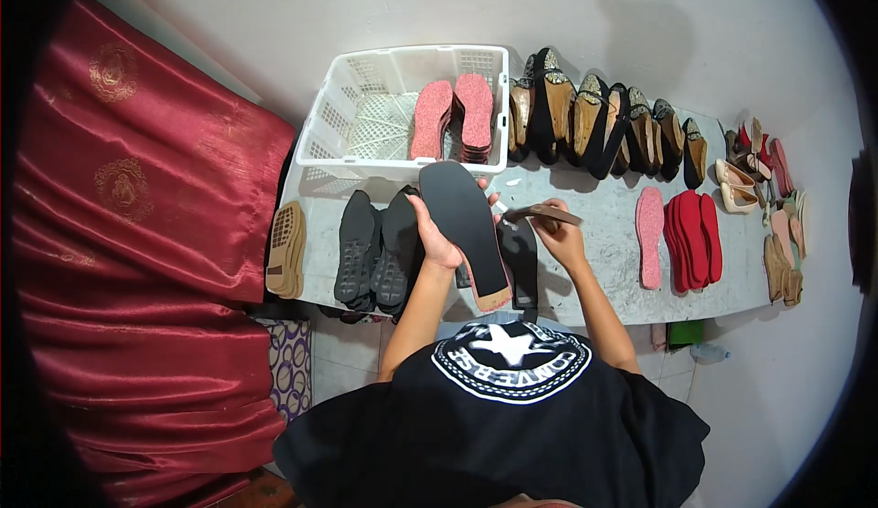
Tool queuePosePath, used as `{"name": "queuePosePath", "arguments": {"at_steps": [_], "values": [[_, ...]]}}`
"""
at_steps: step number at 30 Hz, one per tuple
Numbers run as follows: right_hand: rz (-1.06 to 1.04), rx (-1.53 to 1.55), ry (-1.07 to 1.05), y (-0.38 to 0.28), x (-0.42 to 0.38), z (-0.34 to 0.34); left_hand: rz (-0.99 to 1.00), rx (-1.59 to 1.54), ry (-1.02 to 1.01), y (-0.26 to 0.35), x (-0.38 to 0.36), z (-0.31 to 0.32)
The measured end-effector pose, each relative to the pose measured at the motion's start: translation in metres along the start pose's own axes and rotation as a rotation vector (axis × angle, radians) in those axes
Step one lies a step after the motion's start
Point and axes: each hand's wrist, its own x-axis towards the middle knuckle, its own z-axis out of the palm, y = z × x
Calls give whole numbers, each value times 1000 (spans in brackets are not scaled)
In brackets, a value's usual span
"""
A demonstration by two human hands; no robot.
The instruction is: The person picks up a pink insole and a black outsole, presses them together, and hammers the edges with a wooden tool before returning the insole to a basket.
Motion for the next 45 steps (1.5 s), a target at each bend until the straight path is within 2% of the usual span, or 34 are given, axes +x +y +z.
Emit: {"name": "queuePosePath", "arguments": {"at_steps": [1, 3, 4, 9, 10, 13, 14, 17, 20, 23, 27, 30, 33, 34, 37, 41, 42, 45], "values": [[40, 363, 107, -9, 6, 3, 3, 5, -5, -1, -1, 1], [166, 389, 167, -44, 11, -19, 15, 24, -4, -1, 0, 4], [81, 461, 212, -68, 15, -30, 24, 37, 1, -1, 0, 4], [-146, 350, 145, -121, 11, -71, 56, 33, 27, -3, 1, 15], [-315, 241, 128, -121, 11, -71, 65, 37, 16, -4, 1, 16], [-424, 114, -79, -134, 3, -77, 90, 84, 54, -6, 1, 26], [-443, 105, -90, -130, -1, -70, 96, 105, 80, -7, 0, 29], [-428, 100, -180, -133, -8, -61, 103, 145, 48, -9, 0, 32], [-451, 88, -171, -139, -9, -62, 98, 173, 20, -10, -1, 34], [-444, 128, -154, -140, -10, -57, 93, 189, 81, -13, -2, 42], [-436, 100, -153, -149, -11, -61, 92, 213, 27, -14, 0, 37], [-398, 281, -44, -152, -14, -57, 68, 172, 23, -15, -3, 42], [-419, 143, -123, -148, -9, -55, 52, 227, 35, -19, -3, 46], [-450, 108, -100, -151, -8, -57, 50, 231, 37, -18, -3, 45], [-455, 300, 45, -161, -7, -55, 39, 209, 0, -15, -4, 45], [-401, 111, -99, -155, -5, -53, 22, 214, 0, -17, -4, 40], [-449, 108, -50, -156, -5, -52, 23, 226, 12, -16, -3, 39], [-408, 239, 113, -162, -10, -45, 8, 164, -5, -16, -7, 42]]}}
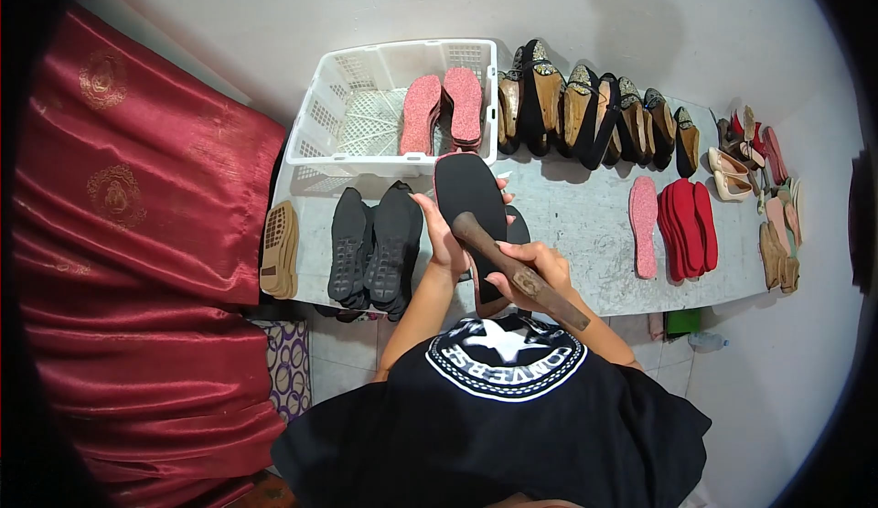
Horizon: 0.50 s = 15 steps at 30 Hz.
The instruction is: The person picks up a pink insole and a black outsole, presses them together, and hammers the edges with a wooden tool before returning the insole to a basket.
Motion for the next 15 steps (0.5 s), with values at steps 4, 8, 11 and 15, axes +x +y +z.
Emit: {"name": "queuePosePath", "arguments": {"at_steps": [4, 8, 11, 15], "values": [[26, -56, -154, 7, 3, 0, -42, 48, 20, -1, -1, 3], [-55, 14, 116, 6, 2, 6, -74, 30, 3, -4, -4, 0], [-2, -82, -47, 7, 7, 2, -87, 109, -7, -5, -4, 5], [-94, -19, 150, 13, 5, 9, -93, 75, -72, -3, -6, 4]]}}
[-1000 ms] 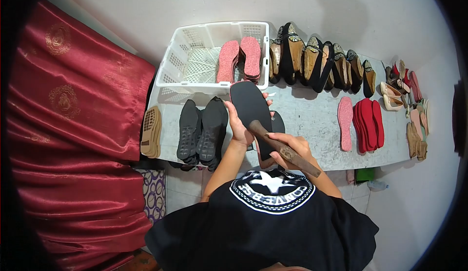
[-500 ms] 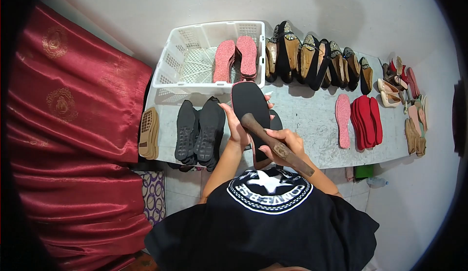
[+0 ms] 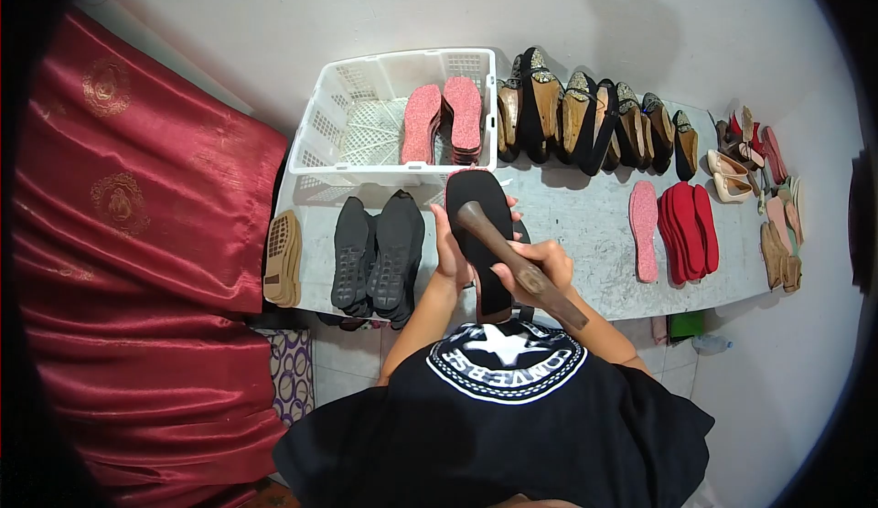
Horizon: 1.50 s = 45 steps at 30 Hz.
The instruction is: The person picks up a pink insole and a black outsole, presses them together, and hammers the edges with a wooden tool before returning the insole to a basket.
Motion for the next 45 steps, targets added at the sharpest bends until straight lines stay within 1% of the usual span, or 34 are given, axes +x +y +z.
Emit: {"name": "queuePosePath", "arguments": {"at_steps": [1, 2, 5, 6, 9, 10, 13, 14, 15, 16, 17, 18, 19, 20, 21, 22, 23, 25, 26, 29, 30, 32, 33, 35, 36, 37, 38, 39, 40, 41, 43, 45], "values": [[-10, 56, 113, -1, 0, 2, 5, 12, 2, 1, 0, 3], [33, 55, 74, -3, 1, -1, 9, 21, 7, 1, -1, 5], [124, -160, -250, -1, 13, -6, -1, 42, -3, -3, -2, 5], [59, -164, -206, 3, 10, -5, -4, 31, -4, -5, -1, 5], [13, 32, 190, 2, 4, 7, 2, 21, -47, -1, -3, 6], [59, 20, 145, -1, 5, 4, 0, 10, -56, 0, -4, 7], [79, -125, -163, 0, 22, -6, -21, -6, -39, -5, -6, 2], [18, -122, -89, 3, 19, -4, -29, -33, -36, -7, -5, 0], [32, -35, 52, 5, 15, 1, -33, -61, -35, -7, -3, 1], [47, 55, 187, 5, 8, 7, -11, -83, -122, -6, -3, 2], [68, 147, 316, 4, 3, 10, -1, -69, -117, -4, -3, 2], [74, 26, 258, 4, 1, 6, 8, -56, -108, -2, -3, 2], [142, -37, 107, 2, 7, 1, 17, -41, -100, -2, -4, 1], [206, -101, -41, 0, 18, -5, -4, -120, 12, -8, -4, -6], [270, -165, -185, 0, 22, -9, -56, -131, 58, -8, -2, -12], [211, -173, -166, 8, 15, -9, -11, -104, 49, -11, -1, -15], [194, -71, 13, 14, 9, -3, 40, -78, 38, -12, 1, -17], [163, 139, 353, 22, -6, 12, 49, -191, -160, -4, 1, -9], [223, 75, 294, 28, -16, 10, 53, -249, -254, -2, -1, -7], [277, -184, -33, 14, 6, -9, 16, -207, 85, -9, 0, -17], [174, -143, 82, 19, 0, -4, 22, -129, 121, -8, 1, -16], [203, 99, 261, 35, -20, 9, 6, -216, -92, -3, 4, -14], [242, 66, 211, 32, -19, 5, -2, -264, -195, -2, 3, -15], [313, -5, 105, 24, -16, -4, -33, -269, 112, -9, 7, -21], [322, -101, 6, 17, -7, -9, -54, -266, 262, -11, 7, -22], [328, -195, -92, 14, -3, -11, -61, -275, 207, -11, 6, -22], [322, -175, -127, 14, -12, -13, -63, -285, 152, -9, 4, -22], [294, -58, -12, 15, -15, -9, -62, -296, 99, -6, 3, -23], [269, 58, 100, 14, -18, -3, -67, -229, 73, -6, 2, -26], [243, 174, 213, 12, -20, 0, -63, -228, 96, -6, 0, -26], [299, 0, -1, 9, -20, -13, -60, -222, 134, -4, 1, -21], [337, -157, -213, 19, -28, -16, -74, -230, 76, -8, 2, -29]]}}
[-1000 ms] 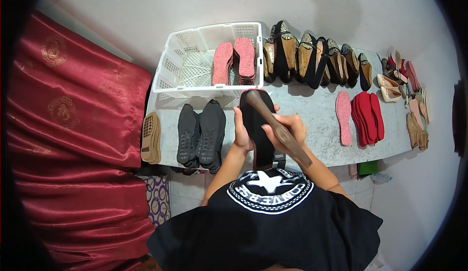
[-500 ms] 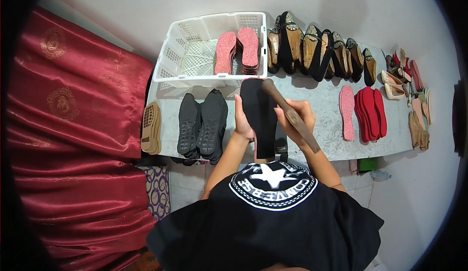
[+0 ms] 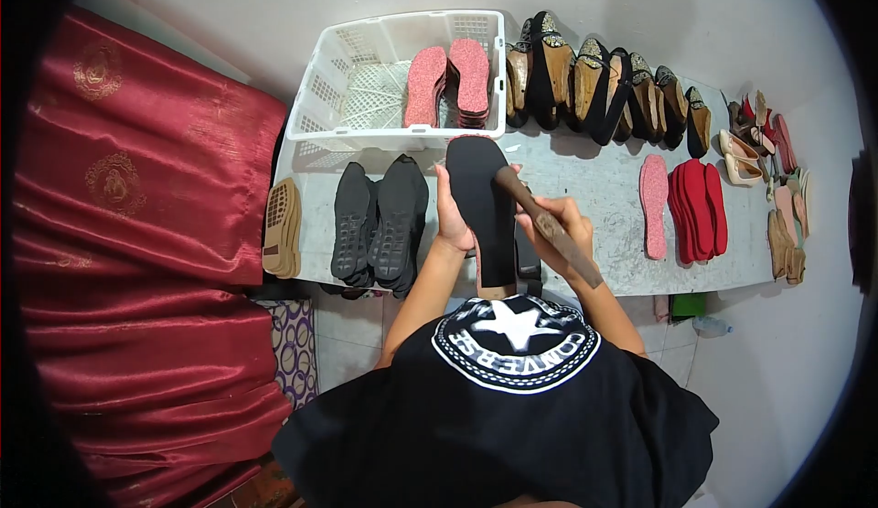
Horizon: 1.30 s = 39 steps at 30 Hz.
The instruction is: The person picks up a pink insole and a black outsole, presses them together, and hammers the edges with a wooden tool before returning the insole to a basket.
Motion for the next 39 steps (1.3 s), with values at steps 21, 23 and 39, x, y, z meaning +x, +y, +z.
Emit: {"name": "queuePosePath", "arguments": {"at_steps": [21, 23, 39], "values": [[41, 202, 146, -11, -30, -12, 91, -69, -29, -6, -5, -8], [58, 81, -34, -7, -22, -15, 94, -105, 5, -10, -6, -8], [12, 140, -26, -17, -28, -13, 289, 5, -146, 42, 32, 22]]}}
